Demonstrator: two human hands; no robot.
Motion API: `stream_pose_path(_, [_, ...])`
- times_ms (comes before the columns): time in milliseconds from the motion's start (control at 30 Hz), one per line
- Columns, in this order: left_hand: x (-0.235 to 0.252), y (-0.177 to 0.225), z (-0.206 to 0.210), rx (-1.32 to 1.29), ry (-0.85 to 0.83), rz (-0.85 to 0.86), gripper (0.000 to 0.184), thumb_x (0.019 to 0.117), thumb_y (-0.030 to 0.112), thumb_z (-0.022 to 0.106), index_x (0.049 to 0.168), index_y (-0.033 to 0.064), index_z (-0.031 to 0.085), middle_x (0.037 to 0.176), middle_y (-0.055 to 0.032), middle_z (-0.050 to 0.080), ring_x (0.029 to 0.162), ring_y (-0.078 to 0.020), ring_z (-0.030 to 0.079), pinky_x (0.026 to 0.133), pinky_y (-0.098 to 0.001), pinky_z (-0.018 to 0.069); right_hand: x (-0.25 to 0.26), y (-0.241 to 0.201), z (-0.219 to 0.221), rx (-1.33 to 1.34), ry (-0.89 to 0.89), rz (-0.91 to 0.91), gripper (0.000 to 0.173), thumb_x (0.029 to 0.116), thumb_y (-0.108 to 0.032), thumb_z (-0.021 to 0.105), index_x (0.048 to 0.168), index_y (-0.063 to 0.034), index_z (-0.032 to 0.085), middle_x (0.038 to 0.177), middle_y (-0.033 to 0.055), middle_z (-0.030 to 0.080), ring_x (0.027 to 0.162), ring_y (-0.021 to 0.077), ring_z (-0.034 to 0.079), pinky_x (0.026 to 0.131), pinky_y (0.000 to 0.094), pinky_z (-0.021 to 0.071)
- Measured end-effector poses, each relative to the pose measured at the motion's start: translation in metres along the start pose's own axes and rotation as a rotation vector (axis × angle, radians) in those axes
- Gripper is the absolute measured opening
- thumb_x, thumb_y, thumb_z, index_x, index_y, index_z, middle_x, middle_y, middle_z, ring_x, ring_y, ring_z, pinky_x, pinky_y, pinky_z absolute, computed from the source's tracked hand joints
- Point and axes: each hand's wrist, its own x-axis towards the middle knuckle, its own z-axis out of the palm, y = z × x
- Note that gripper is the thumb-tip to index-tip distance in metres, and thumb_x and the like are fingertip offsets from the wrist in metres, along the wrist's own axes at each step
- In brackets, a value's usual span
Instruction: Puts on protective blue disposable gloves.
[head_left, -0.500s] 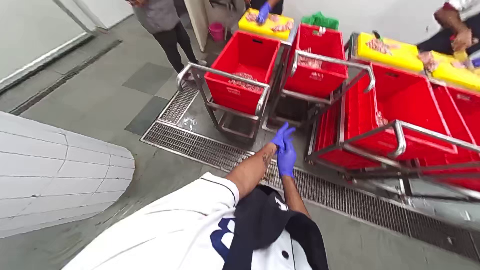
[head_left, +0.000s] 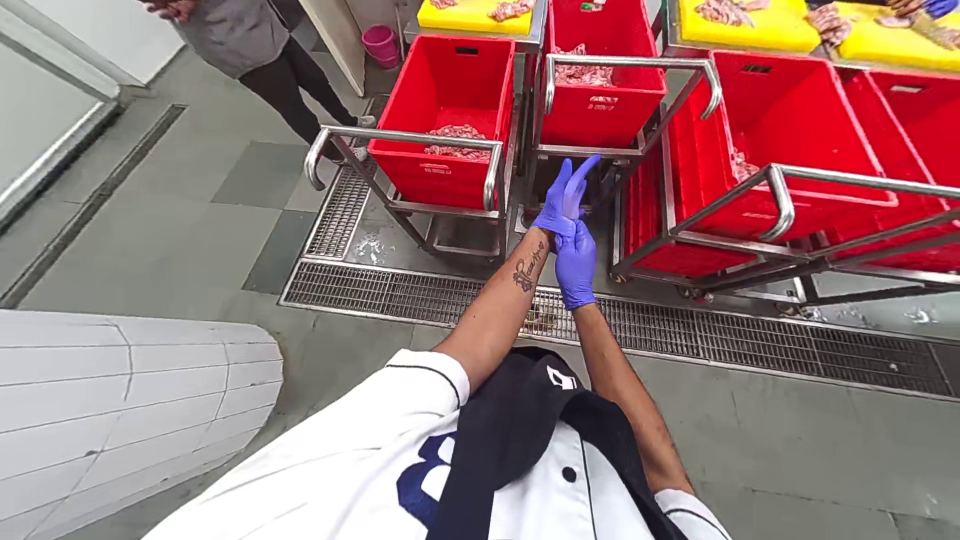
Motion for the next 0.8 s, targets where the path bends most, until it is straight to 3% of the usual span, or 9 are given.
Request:
stream_pose_path(67, [0.006,0.007,-0.002,0.166,-0.086,-0.062,0.036,0.1093,0.008,0.044,0.137,-0.0128,0.055,0.141,-0.0282,0.058,0.133,-0.0306,0.056,0.115,-0.0384,0.0392,-0.001,-0.001,-0.002,-0.027,0.008,-0.004,0.025,0.1054,-0.014,0.046,0.107,0.0005,0.066,0.082,0.0046,0.065,0.074,0.0097,0.064,0.074,0.0305,0.0562])
stream_pose_path(167, [0.014,0.007,0.013,0.199,-0.069,-0.093,0.039,0.1086,0.014,0.050,0.140,-0.0077,0.056,0.146,-0.0275,0.055,0.137,-0.0350,0.052,0.115,-0.0443,0.0399,-0.007,0.009,-0.007,-0.052,0.035,0.057,0.024,0.1017,-0.013,0.052,0.118,0.0034,0.059,0.090,0.0101,0.067,0.081,0.0141,0.067,0.078,0.0342,0.0580])
stream_pose_path(233, [0.040,-0.006,0.028,0.216,0.166,0.020,0.050,0.1056,0.026,0.058,0.153,0.0139,0.050,0.163,-0.0220,0.037,0.150,-0.0390,0.036,0.116,-0.0616,0.0345,-0.005,0.017,-0.011,-0.100,0.038,0.065,0.028,0.0990,-0.012,0.058,0.122,0.0035,0.056,0.100,0.0127,0.068,0.092,0.0156,0.068,0.086,0.0353,0.0576])
stream_pose_path(267, [0.065,-0.023,0.039,0.214,0.282,0.108,0.064,0.1038,0.037,0.059,0.163,0.0305,0.034,0.173,-0.0156,0.012,0.159,-0.0404,0.011,0.117,-0.0764,0.0211,-0.006,0.021,-0.016,-0.133,0.020,0.047,0.032,0.0976,-0.012,0.061,0.125,0.0038,0.056,0.106,0.0139,0.069,0.099,0.0162,0.068,0.090,0.0355,0.0564])
stream_pose_path(300, [0.090,-0.039,0.045,0.229,0.400,0.189,0.075,0.1004,0.044,0.060,0.165,0.0414,0.022,0.175,-0.0086,-0.003,0.160,-0.0384,-0.003,0.114,-0.0837,0.0134,-0.007,0.024,-0.023,-0.150,-0.011,0.022,0.036,0.0957,-0.012,0.063,0.127,0.0039,0.056,0.113,0.0147,0.068,0.104,0.0165,0.068,0.093,0.0351,0.0568])
stream_pose_path(333, [0.108,-0.052,0.047,0.262,0.509,0.253,0.081,0.0980,0.047,0.060,0.165,0.0464,0.014,0.175,-0.0035,-0.009,0.161,-0.0348,-0.007,0.113,-0.0844,0.0111,-0.008,0.026,-0.031,-0.138,-0.042,-0.005,0.038,0.0929,-0.011,0.066,0.127,0.0035,0.057,0.116,0.0149,0.067,0.107,0.0168,0.068,0.092,0.0336,0.0592])
stream_pose_path(467, [0.099,-0.059,0.046,0.571,0.550,0.510,0.096,0.0892,0.047,0.070,0.166,0.0422,0.012,0.176,-0.0072,0.001,0.161,-0.0323,0.001,0.121,-0.0746,0.0135,0.001,0.008,-0.072,-0.040,-0.045,-0.053,0.040,0.0896,-0.017,0.069,0.126,-0.0012,0.066,0.127,0.0133,0.065,0.119,0.0197,0.063,0.095,0.0357,0.0569])
stream_pose_path(567, [0.071,-0.064,0.062,0.648,0.412,0.660,0.093,0.0899,0.043,0.071,0.166,0.0408,0.017,0.175,-0.0094,0.003,0.161,-0.0326,0.001,0.123,-0.0712,0.0101,0.017,-0.010,-0.092,0.036,0.082,-0.041,0.027,0.0990,-0.017,0.067,0.122,-0.0028,0.072,0.117,0.0078,0.073,0.106,0.0130,0.069,0.093,0.0315,0.0582])
stream_pose_path(800, [0.045,-0.065,0.066,0.697,0.388,0.750,0.078,0.0932,0.031,0.065,0.163,0.0371,0.030,0.174,-0.0113,0.015,0.161,-0.0339,0.008,0.124,-0.0693,0.0120,0.019,-0.022,-0.111,0.089,0.059,-0.010,0.014,0.0917,-0.010,0.076,0.104,-0.0039,0.078,0.088,0.0036,0.076,0.076,0.0105,0.070,0.072,0.0286,0.0601])
